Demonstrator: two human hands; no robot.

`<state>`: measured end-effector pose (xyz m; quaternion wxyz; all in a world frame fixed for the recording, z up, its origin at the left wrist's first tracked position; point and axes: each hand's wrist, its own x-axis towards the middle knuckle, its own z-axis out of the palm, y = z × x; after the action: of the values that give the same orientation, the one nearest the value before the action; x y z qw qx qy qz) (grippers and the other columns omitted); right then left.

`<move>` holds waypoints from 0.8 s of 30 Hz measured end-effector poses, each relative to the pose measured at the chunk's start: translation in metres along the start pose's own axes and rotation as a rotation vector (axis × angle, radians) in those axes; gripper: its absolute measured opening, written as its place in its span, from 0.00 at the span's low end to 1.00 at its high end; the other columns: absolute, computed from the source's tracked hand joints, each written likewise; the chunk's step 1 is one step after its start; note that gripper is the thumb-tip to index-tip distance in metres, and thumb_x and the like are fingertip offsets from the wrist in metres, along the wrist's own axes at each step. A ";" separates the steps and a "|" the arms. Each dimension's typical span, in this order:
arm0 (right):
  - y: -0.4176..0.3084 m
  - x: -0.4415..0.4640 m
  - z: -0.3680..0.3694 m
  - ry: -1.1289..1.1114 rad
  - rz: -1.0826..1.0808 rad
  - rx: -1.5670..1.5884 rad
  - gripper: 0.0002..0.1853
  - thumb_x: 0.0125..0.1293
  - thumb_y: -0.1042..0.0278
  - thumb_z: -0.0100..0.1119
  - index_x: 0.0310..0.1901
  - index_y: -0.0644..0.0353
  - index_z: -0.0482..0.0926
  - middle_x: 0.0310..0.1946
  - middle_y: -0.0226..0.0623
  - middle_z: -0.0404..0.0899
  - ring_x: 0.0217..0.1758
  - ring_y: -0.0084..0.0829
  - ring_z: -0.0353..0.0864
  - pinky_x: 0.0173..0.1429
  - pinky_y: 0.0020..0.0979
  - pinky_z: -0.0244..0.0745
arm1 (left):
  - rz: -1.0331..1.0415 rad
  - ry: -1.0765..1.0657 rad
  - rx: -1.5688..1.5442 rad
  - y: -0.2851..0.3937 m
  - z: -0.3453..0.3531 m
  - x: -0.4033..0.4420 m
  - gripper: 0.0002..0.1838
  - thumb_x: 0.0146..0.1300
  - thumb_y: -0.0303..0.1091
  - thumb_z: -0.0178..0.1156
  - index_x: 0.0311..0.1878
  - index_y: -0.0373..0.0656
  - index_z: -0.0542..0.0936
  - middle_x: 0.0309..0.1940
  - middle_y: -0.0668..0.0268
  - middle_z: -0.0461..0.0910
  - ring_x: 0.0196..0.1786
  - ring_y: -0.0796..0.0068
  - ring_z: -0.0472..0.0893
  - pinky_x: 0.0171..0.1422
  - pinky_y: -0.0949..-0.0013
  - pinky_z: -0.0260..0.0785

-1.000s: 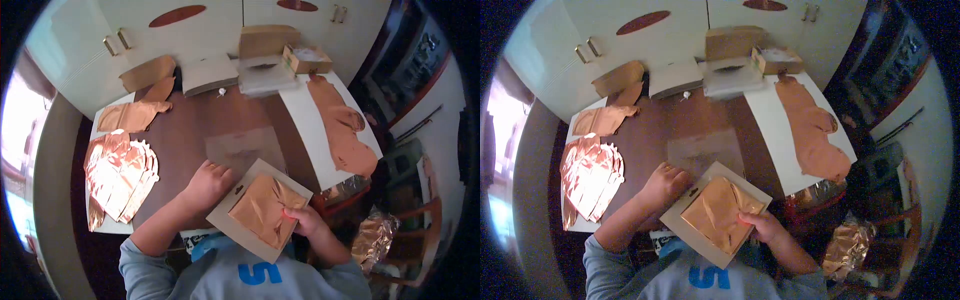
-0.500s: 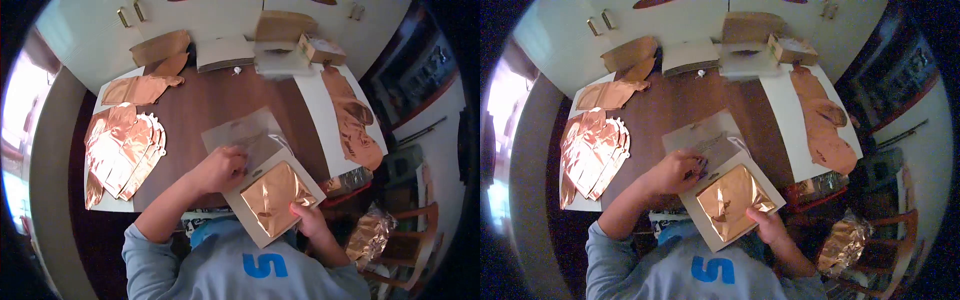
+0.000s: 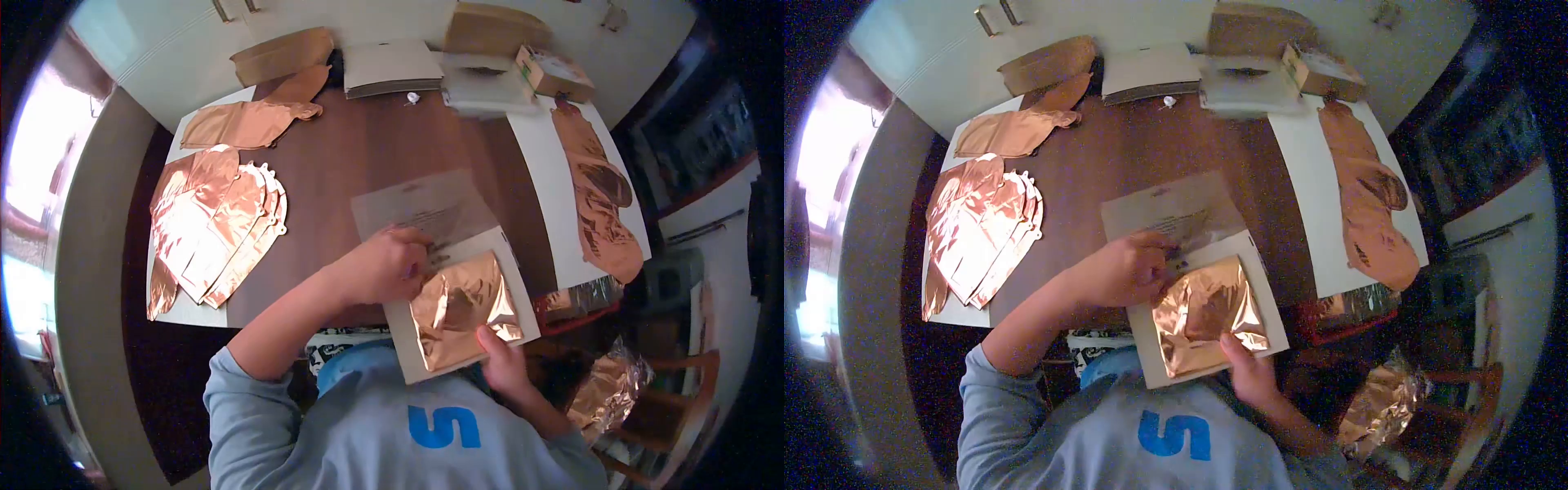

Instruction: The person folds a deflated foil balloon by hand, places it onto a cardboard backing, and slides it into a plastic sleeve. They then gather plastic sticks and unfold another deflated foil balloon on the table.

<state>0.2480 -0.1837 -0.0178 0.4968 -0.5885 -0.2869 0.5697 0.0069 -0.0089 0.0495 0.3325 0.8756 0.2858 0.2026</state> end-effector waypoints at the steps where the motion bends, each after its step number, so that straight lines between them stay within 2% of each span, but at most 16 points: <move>1: 0.012 0.006 0.002 0.037 -0.021 0.004 0.13 0.67 0.67 0.65 0.48 0.61 0.75 0.39 0.31 0.77 0.42 0.26 0.77 0.44 0.32 0.75 | -0.026 -0.001 0.013 0.003 0.004 0.000 0.05 0.52 0.28 0.66 0.31 0.38 0.81 0.50 0.47 0.78 0.57 0.45 0.76 0.64 0.51 0.69; 4: 0.028 0.010 0.006 -0.053 -0.092 0.003 0.13 0.69 0.67 0.62 0.50 0.64 0.78 0.43 0.36 0.82 0.46 0.30 0.80 0.51 0.35 0.76 | 0.072 0.091 0.301 0.013 0.010 -0.009 0.11 0.53 0.29 0.66 0.40 0.39 0.83 0.54 0.48 0.77 0.60 0.45 0.74 0.69 0.44 0.62; 5: 0.027 0.011 0.011 -0.054 -0.078 0.117 0.13 0.70 0.67 0.61 0.51 0.64 0.78 0.44 0.36 0.83 0.47 0.31 0.81 0.52 0.35 0.76 | 0.119 0.137 0.319 0.015 0.010 -0.014 0.13 0.54 0.29 0.66 0.43 0.39 0.82 0.56 0.49 0.76 0.61 0.46 0.74 0.71 0.43 0.60; 7: 0.024 0.008 0.010 -0.081 -0.073 0.070 0.14 0.70 0.65 0.61 0.52 0.64 0.79 0.44 0.36 0.84 0.48 0.30 0.81 0.53 0.35 0.76 | 0.206 0.228 0.357 0.014 0.008 -0.026 0.17 0.55 0.29 0.66 0.49 0.38 0.81 0.60 0.51 0.74 0.63 0.47 0.73 0.73 0.41 0.55; 10: 0.023 0.009 0.008 -0.120 -0.075 0.020 0.15 0.70 0.64 0.61 0.52 0.64 0.79 0.44 0.35 0.83 0.48 0.28 0.81 0.54 0.33 0.76 | -0.080 0.704 0.150 0.011 0.021 -0.052 0.22 0.58 0.29 0.65 0.57 0.39 0.77 0.63 0.51 0.69 0.66 0.51 0.71 0.72 0.46 0.61; 13: 0.023 0.007 0.019 -0.126 -0.010 0.093 0.13 0.71 0.63 0.60 0.50 0.64 0.80 0.44 0.34 0.82 0.47 0.25 0.80 0.53 0.31 0.75 | -0.492 1.134 -0.953 0.005 0.034 -0.052 0.27 0.65 0.32 0.63 0.66 0.37 0.69 0.69 0.52 0.61 0.65 0.59 0.72 0.69 0.55 0.66; 14: 0.021 0.005 0.027 -0.125 0.024 0.133 0.12 0.71 0.63 0.60 0.49 0.64 0.80 0.43 0.34 0.82 0.47 0.24 0.79 0.53 0.30 0.75 | -0.567 1.084 -1.144 0.012 0.031 -0.057 0.30 0.67 0.32 0.61 0.69 0.36 0.64 0.64 0.55 0.69 0.61 0.64 0.75 0.62 0.62 0.71; 17: -0.006 -0.005 0.053 -0.150 -0.055 0.066 0.10 0.72 0.65 0.60 0.46 0.63 0.80 0.41 0.31 0.80 0.45 0.22 0.78 0.51 0.27 0.74 | -0.783 0.767 -1.340 0.022 0.022 -0.063 0.29 0.67 0.32 0.61 0.69 0.36 0.66 0.55 0.57 0.76 0.56 0.66 0.78 0.58 0.63 0.74; 18: 0.001 -0.006 0.057 -0.107 -0.046 0.170 0.07 0.71 0.67 0.61 0.42 0.62 0.79 0.38 0.29 0.79 0.41 0.19 0.76 0.47 0.25 0.74 | -0.772 0.760 -1.348 0.024 0.021 -0.067 0.27 0.67 0.32 0.61 0.67 0.36 0.67 0.54 0.58 0.78 0.55 0.67 0.79 0.56 0.63 0.75; 21: 0.004 -0.007 0.054 -0.118 -0.053 0.090 0.06 0.70 0.69 0.61 0.42 0.61 0.79 0.37 0.27 0.79 0.39 0.19 0.76 0.45 0.25 0.74 | -0.743 0.720 -1.378 0.033 0.028 -0.086 0.24 0.68 0.35 0.62 0.63 0.37 0.72 0.50 0.62 0.81 0.50 0.71 0.82 0.52 0.65 0.77; 24: 0.006 -0.009 0.054 -0.239 -0.232 -0.003 0.06 0.71 0.68 0.61 0.42 0.60 0.79 0.35 0.26 0.78 0.38 0.18 0.77 0.44 0.25 0.76 | -0.711 0.625 -1.451 0.046 0.029 -0.100 0.20 0.68 0.35 0.63 0.60 0.38 0.75 0.49 0.66 0.82 0.48 0.74 0.82 0.50 0.65 0.77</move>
<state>0.1934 -0.1796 -0.0123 0.5206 -0.4801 -0.4108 0.5743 -0.0359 -0.1140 0.0448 0.7590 0.2099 0.4209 0.4503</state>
